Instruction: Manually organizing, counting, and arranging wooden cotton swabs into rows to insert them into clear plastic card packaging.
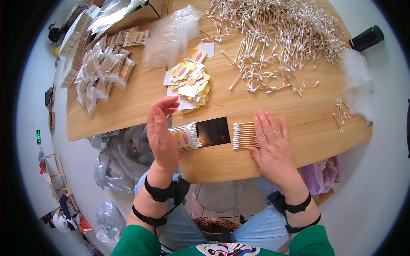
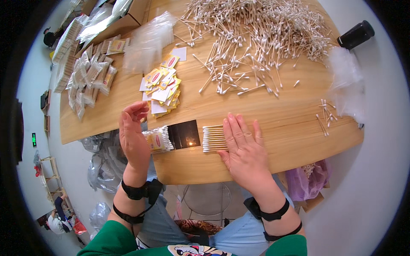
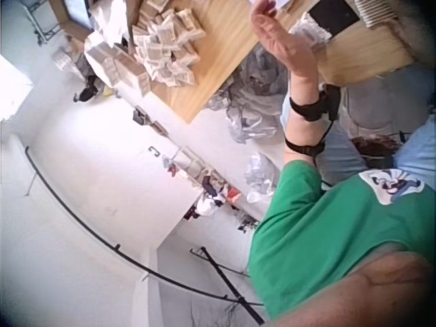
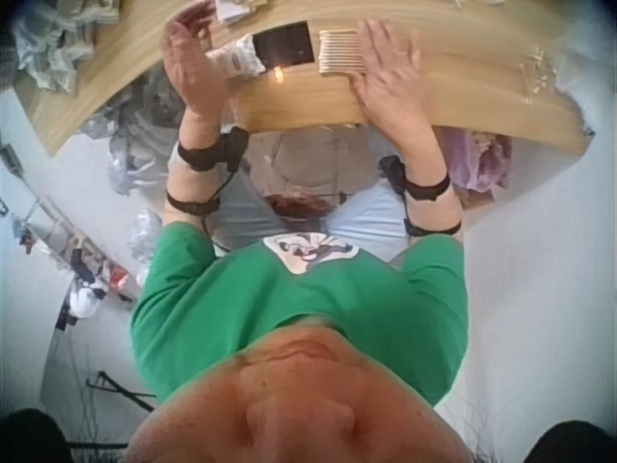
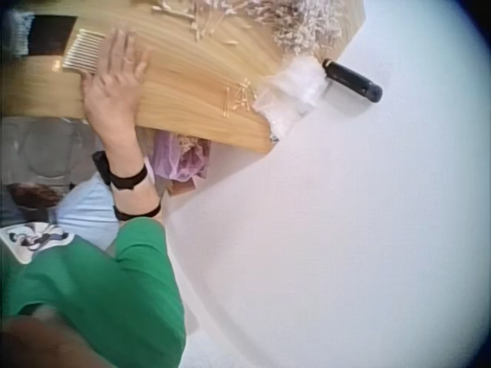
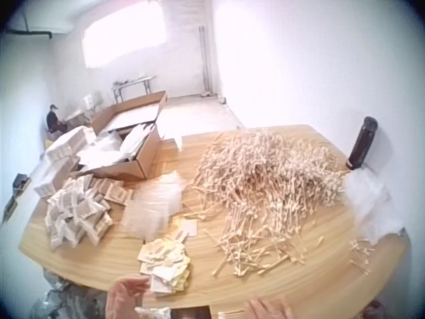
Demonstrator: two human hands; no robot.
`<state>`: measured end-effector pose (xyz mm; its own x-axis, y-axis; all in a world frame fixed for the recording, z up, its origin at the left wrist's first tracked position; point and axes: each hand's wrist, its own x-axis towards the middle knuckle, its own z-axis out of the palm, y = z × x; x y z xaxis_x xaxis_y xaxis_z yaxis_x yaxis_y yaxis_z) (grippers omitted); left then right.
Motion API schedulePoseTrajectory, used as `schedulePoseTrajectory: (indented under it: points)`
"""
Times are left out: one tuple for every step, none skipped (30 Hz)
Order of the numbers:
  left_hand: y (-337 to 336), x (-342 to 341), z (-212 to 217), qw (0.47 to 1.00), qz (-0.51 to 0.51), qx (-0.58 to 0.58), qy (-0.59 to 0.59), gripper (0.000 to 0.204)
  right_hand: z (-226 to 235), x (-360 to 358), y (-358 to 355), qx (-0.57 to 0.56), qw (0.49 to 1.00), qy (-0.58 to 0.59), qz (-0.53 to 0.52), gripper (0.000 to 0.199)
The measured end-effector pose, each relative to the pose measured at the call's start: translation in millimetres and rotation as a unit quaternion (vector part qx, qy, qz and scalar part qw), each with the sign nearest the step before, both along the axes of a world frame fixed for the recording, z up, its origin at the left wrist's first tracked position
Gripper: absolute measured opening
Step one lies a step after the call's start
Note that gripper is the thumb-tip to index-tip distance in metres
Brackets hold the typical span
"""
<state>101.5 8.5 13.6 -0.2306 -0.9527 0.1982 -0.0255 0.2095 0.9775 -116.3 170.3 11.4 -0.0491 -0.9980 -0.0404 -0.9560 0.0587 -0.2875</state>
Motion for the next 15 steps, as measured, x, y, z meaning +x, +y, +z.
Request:
schedulePoseTrajectory:
  points:
    - [-3.7,8.7,-0.1,0.999,0.023,0.012,-0.03,0.045,-0.6,3.8,-1.2,-0.002,1.0,-0.006,-0.002,0.074]
    - [-7.1,19.7,-0.9,0.999,0.021,0.01,-0.036,0.045,-0.7,7.3,-2.6,-0.004,1.0,-0.009,0.001,0.072]
    - [-9.5,31.5,-1.8,0.995,0.015,-0.019,-0.096,0.039,-0.5,10.5,-4.0,-0.006,1.0,-0.012,0.003,0.07]
    - [-10.9,40.7,-2.1,0.987,0.007,-0.049,-0.156,0.035,-0.3,15.4,-7.1,-0.007,1.0,-0.019,-0.002,0.07]
    - [-10.6,44.8,-1.7,0.978,0.008,-0.074,-0.196,0.031,0.3,19.9,-11.7,-0.008,1.0,-0.022,0.01,0.069]
    - [-10.0,49.4,-1.8,0.976,0.003,-0.076,-0.202,0.031,-0.1,24.2,-16.3,-0.009,0.999,-0.025,0.022,0.067]
    - [-9.5,52.9,-2.1,0.954,-0.005,-0.119,-0.276,0.029,0.1,27.5,-20.4,-0.01,0.999,-0.028,0.015,0.067]
    - [-8.7,56.0,-1.9,0.924,-0.013,-0.161,-0.348,0.026,0.0,30.6,-24.7,-0.016,0.999,-0.028,0.024,0.066]
    - [-7.0,56.7,1.3,0.901,-0.032,-0.153,-0.405,0.028,-0.7,33.3,-28.1,-0.022,0.999,-0.027,0.033,0.065]
    - [-5.4,56.1,-0.6,0.9,-0.036,-0.154,-0.406,0.028,-2.3,35.1,-30.8,-0.022,0.999,-0.029,0.029,0.065]
    - [-3.6,55.3,-5.0,0.883,-0.038,-0.181,-0.431,0.031,-4.5,37.0,-33.4,-0.03,0.999,-0.027,0.034,0.064]
    - [-1.7,55.3,-9.2,0.865,-0.04,-0.208,-0.456,0.033,-5.7,39.0,-35.5,-0.038,0.998,-0.024,0.039,0.064]
    - [1.1,56.7,-12.1,0.866,-0.06,-0.176,-0.464,0.037,-6.1,40.5,-37.4,-0.038,0.998,-0.024,0.038,0.064]
    - [1.5,58.4,-17.1,0.866,-0.061,-0.175,-0.464,0.037,-6.2,41.8,-39.1,-0.037,0.998,-0.02,0.041,0.063]
    - [1.4,60.3,-22.9,0.882,-0.068,-0.122,-0.449,0.038,-6.1,43.3,-40.2,-0.037,0.998,-0.016,0.045,0.062]
